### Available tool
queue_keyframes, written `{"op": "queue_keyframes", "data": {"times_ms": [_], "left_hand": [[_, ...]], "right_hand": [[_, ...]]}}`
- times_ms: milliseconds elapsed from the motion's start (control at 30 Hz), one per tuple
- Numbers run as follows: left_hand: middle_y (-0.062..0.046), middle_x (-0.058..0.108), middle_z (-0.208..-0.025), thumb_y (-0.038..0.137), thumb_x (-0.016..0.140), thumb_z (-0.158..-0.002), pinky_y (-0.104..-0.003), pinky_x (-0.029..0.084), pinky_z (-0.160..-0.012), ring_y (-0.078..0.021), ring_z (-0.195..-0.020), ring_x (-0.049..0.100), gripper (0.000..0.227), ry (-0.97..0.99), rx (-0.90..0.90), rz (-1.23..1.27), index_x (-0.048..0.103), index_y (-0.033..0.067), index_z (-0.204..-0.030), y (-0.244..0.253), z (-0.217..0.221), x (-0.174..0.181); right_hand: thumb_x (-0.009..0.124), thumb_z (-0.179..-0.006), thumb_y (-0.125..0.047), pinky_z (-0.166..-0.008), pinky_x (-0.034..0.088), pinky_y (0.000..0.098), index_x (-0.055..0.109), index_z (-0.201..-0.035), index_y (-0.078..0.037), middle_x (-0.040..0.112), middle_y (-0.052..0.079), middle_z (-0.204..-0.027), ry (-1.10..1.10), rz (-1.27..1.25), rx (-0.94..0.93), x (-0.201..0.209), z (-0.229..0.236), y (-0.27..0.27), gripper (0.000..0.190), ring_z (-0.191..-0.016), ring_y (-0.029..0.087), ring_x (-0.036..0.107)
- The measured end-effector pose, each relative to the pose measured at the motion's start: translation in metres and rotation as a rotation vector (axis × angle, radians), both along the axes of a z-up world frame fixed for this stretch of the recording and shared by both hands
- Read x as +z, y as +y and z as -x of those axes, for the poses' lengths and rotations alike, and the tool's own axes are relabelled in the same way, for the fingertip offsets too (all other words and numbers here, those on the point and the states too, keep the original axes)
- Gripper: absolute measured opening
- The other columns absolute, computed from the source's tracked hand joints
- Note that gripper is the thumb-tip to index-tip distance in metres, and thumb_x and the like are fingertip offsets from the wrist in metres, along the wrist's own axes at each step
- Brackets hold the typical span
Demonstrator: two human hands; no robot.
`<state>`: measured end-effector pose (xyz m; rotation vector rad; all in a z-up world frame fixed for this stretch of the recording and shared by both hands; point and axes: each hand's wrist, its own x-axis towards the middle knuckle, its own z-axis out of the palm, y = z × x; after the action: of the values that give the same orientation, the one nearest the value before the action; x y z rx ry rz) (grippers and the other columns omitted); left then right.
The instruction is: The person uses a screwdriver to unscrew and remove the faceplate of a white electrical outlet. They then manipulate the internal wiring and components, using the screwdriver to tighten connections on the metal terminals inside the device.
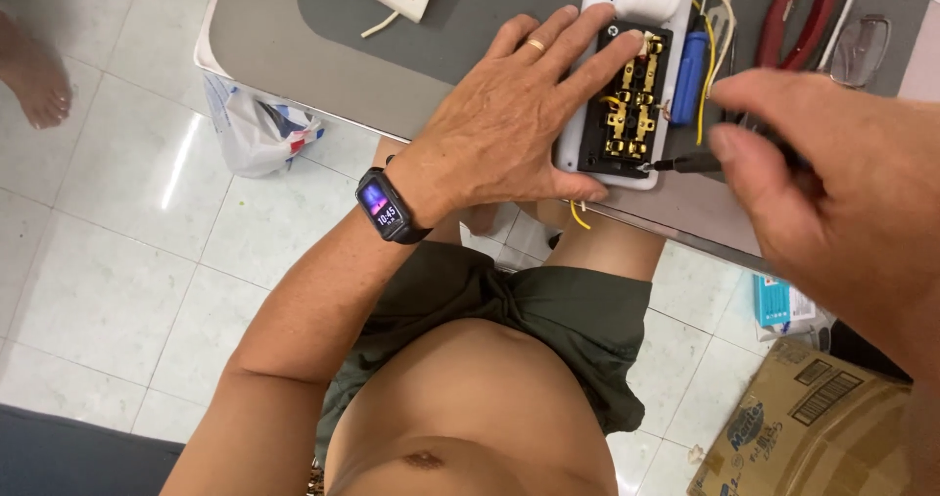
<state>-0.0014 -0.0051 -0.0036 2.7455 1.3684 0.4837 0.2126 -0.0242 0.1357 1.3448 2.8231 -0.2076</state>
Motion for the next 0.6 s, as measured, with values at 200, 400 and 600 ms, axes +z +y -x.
{"op": "queue_keyframes", "data": {"times_ms": [200,400,600], "left_hand": [[-0.016,0.029,-0.155,0.091,0.083,-0.078,-0.044,0.033,-0.11,-0.0349,-0.137,0.044,0.123,-0.018,-0.004,-0.013,0.021,0.0137,-0.152,-0.001,0.003,0.0],[-0.015,0.029,-0.156,0.089,0.086,-0.078,-0.045,0.033,-0.112,-0.0339,-0.139,0.044,0.125,-0.074,-0.014,-0.002,0.021,0.0127,-0.153,0.0,0.003,-0.004],[-0.014,0.03,-0.156,0.088,0.088,-0.078,-0.044,0.033,-0.112,-0.0325,-0.139,0.044,0.126,-0.076,-0.016,-0.008,0.019,0.0128,-0.153,0.001,0.004,-0.005]], "right_hand": [[0.06,-0.095,-0.01,-0.068,0.048,0.0429,0.059,-0.142,0.004,0.063,0.02,-0.099,-0.01,-0.03,0.093,0.002,0.003,0.0,0.049,-0.084,0.033,0.059],[0.061,-0.102,-0.001,-0.072,0.048,0.0418,0.062,-0.139,0.007,0.063,0.018,-0.102,0.074,-0.064,0.051,-0.006,-0.009,0.002,0.038,-0.081,0.032,0.056],[0.062,-0.098,0.001,-0.085,0.049,0.0456,0.059,-0.135,0.014,0.064,0.022,-0.105,0.163,0.035,0.14,-0.004,-0.007,0.004,0.04,-0.095,0.036,0.06]]}}
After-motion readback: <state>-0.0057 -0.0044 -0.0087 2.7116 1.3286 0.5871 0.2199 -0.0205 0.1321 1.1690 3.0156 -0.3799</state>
